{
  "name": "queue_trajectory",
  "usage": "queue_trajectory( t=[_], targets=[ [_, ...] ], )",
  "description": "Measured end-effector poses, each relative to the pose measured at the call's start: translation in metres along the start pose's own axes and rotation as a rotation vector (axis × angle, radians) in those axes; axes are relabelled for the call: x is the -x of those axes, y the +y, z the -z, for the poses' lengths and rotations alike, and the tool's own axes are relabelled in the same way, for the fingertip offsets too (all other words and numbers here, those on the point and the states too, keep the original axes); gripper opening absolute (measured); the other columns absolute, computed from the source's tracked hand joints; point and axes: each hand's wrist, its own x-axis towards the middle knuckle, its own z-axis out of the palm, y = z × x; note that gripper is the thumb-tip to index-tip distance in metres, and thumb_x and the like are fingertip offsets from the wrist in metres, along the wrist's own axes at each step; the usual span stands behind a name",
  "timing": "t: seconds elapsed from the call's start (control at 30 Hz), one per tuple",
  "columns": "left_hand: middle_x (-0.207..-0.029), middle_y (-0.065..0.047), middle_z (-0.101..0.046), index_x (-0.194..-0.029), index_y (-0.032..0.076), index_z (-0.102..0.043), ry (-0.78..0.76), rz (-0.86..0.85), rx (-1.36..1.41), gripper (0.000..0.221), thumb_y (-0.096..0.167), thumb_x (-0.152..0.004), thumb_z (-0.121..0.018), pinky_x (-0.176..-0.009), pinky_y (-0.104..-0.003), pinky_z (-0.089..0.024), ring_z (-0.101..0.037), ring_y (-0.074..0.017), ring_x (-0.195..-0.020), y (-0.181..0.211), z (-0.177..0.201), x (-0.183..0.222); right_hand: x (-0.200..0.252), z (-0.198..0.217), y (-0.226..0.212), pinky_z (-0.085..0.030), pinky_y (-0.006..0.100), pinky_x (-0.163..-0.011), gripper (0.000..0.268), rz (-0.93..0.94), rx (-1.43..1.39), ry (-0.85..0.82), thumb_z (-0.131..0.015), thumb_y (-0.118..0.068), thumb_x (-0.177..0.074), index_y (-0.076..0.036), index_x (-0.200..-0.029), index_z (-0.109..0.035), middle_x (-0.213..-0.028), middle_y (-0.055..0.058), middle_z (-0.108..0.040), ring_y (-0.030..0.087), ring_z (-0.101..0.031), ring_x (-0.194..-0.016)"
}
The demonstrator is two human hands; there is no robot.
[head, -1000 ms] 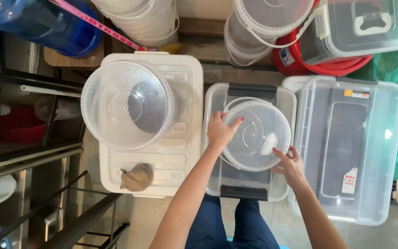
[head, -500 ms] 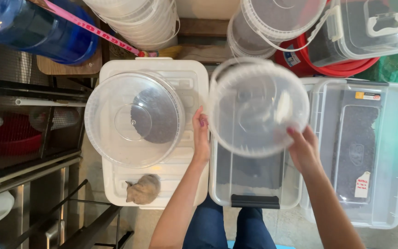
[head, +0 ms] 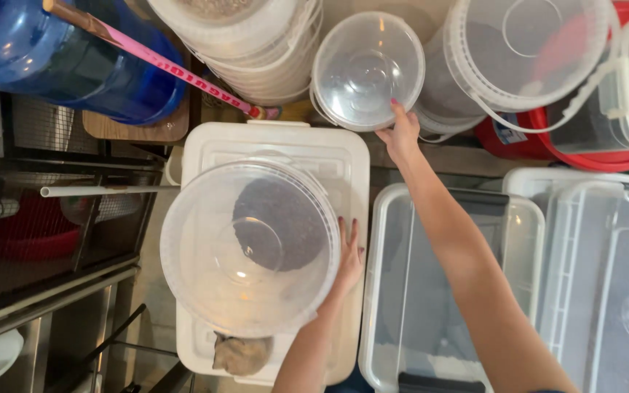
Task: Cleaning a tray and transferring roasted coffee beans from a bucket into a storage container
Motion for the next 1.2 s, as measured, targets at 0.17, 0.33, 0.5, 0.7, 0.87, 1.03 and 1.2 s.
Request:
queue_trajectory(
  t=[0.17, 0.33, 0.5, 0.7, 0.87, 1.03, 1.2],
  targets=[
    [-0.166, -0.027, -0.015, -0.164, 0.014, -0.020, -0.075, 0.046, 0.003, 0.086, 0.023, -0.093, -0.069, -0.116, -0.069, -0.013, -0.009, -0.0472, -0.153, 0.008, 0.017, 0.003, -0.117, 0.029, 0.084, -0.046, 0.061, -0.108, 0.105, -0.070, 0.042, 0.115, -0.082, -0.045, -0.090, 0.000, -0.158, -0.015, -0.162, 0.032, -0.006, 0.061, -0.045, -0.131],
    [-0.171, -0.012, -0.001, -0.163, 0.020, -0.019, -0.075, 0.076, 0.234, 0.086, 0.017, -0.094, -0.070, -0.123, -0.057, -0.004, 0.004, -0.0368, -0.157, -0.004, -0.015, 0.001, -0.154, 0.024, 0.114, -0.060, 0.047, -0.070, 0.077, -0.195, 0.029, 0.346, -0.078, -0.035, -0.077, -0.007, -0.140, -0.045, -0.141, 0.016, -0.052, 0.036, -0.064, -0.108],
    [-0.171, -0.016, -0.006, -0.163, 0.016, -0.020, -0.038, 0.026, 0.267, 0.091, 0.017, -0.092, -0.077, -0.123, -0.059, 0.000, 0.001, -0.0395, -0.157, -0.013, -0.034, 0.007, -0.190, 0.023, 0.134, -0.059, 0.056, -0.095, 0.082, -0.285, -0.077, 0.401, -0.077, -0.031, -0.083, -0.006, -0.152, -0.039, -0.152, 0.025, -0.046, 0.052, -0.064, -0.116],
    [-0.169, -0.018, -0.009, -0.162, 0.014, -0.022, -0.089, -0.022, 0.063, 0.080, 0.033, -0.099, -0.067, -0.120, -0.060, -0.007, -0.005, -0.0417, -0.155, -0.007, -0.009, 0.003, -0.248, 0.040, 0.170, -0.052, 0.062, -0.090, 0.059, -0.314, 0.163, 0.251, -0.054, -0.054, -0.089, -0.038, -0.147, -0.054, -0.131, 0.014, -0.054, 0.037, -0.056, -0.130],
    [-0.169, -0.016, -0.015, -0.161, 0.015, -0.027, -0.040, 0.004, 0.191, 0.079, 0.018, -0.095, -0.071, -0.121, -0.060, -0.010, -0.008, -0.0412, -0.155, -0.005, -0.009, 0.004, -0.260, 0.053, 0.191, -0.053, 0.052, -0.096, 0.079, -0.446, 0.524, 0.194, -0.038, -0.066, -0.099, -0.014, -0.157, -0.037, -0.145, 0.012, -0.058, 0.037, -0.063, -0.120],
    [-0.171, -0.011, -0.011, -0.162, 0.021, -0.022, -0.086, 0.035, 0.131, 0.082, 0.024, -0.097, -0.072, -0.120, -0.063, -0.006, -0.006, -0.0406, -0.156, -0.008, -0.013, 0.002, -0.265, 0.063, 0.188, -0.042, 0.028, -0.098, 0.059, -0.374, 0.683, 0.162, -0.046, -0.008, -0.100, -0.029, -0.155, -0.048, -0.153, 0.001, -0.052, 0.025, -0.058, -0.127],
    [-0.171, -0.011, -0.007, -0.164, 0.022, -0.014, -0.109, 0.010, -0.112, 0.087, 0.037, -0.098, -0.070, -0.120, -0.062, -0.003, 0.000, -0.0397, -0.155, -0.008, -0.007, 0.001, -0.213, 0.045, 0.130, -0.046, 0.062, -0.103, 0.074, -0.514, 0.673, 0.281, -0.044, -0.063, -0.099, -0.017, -0.157, -0.035, -0.152, 0.009, -0.048, 0.033, -0.056, -0.127]
  ],
)
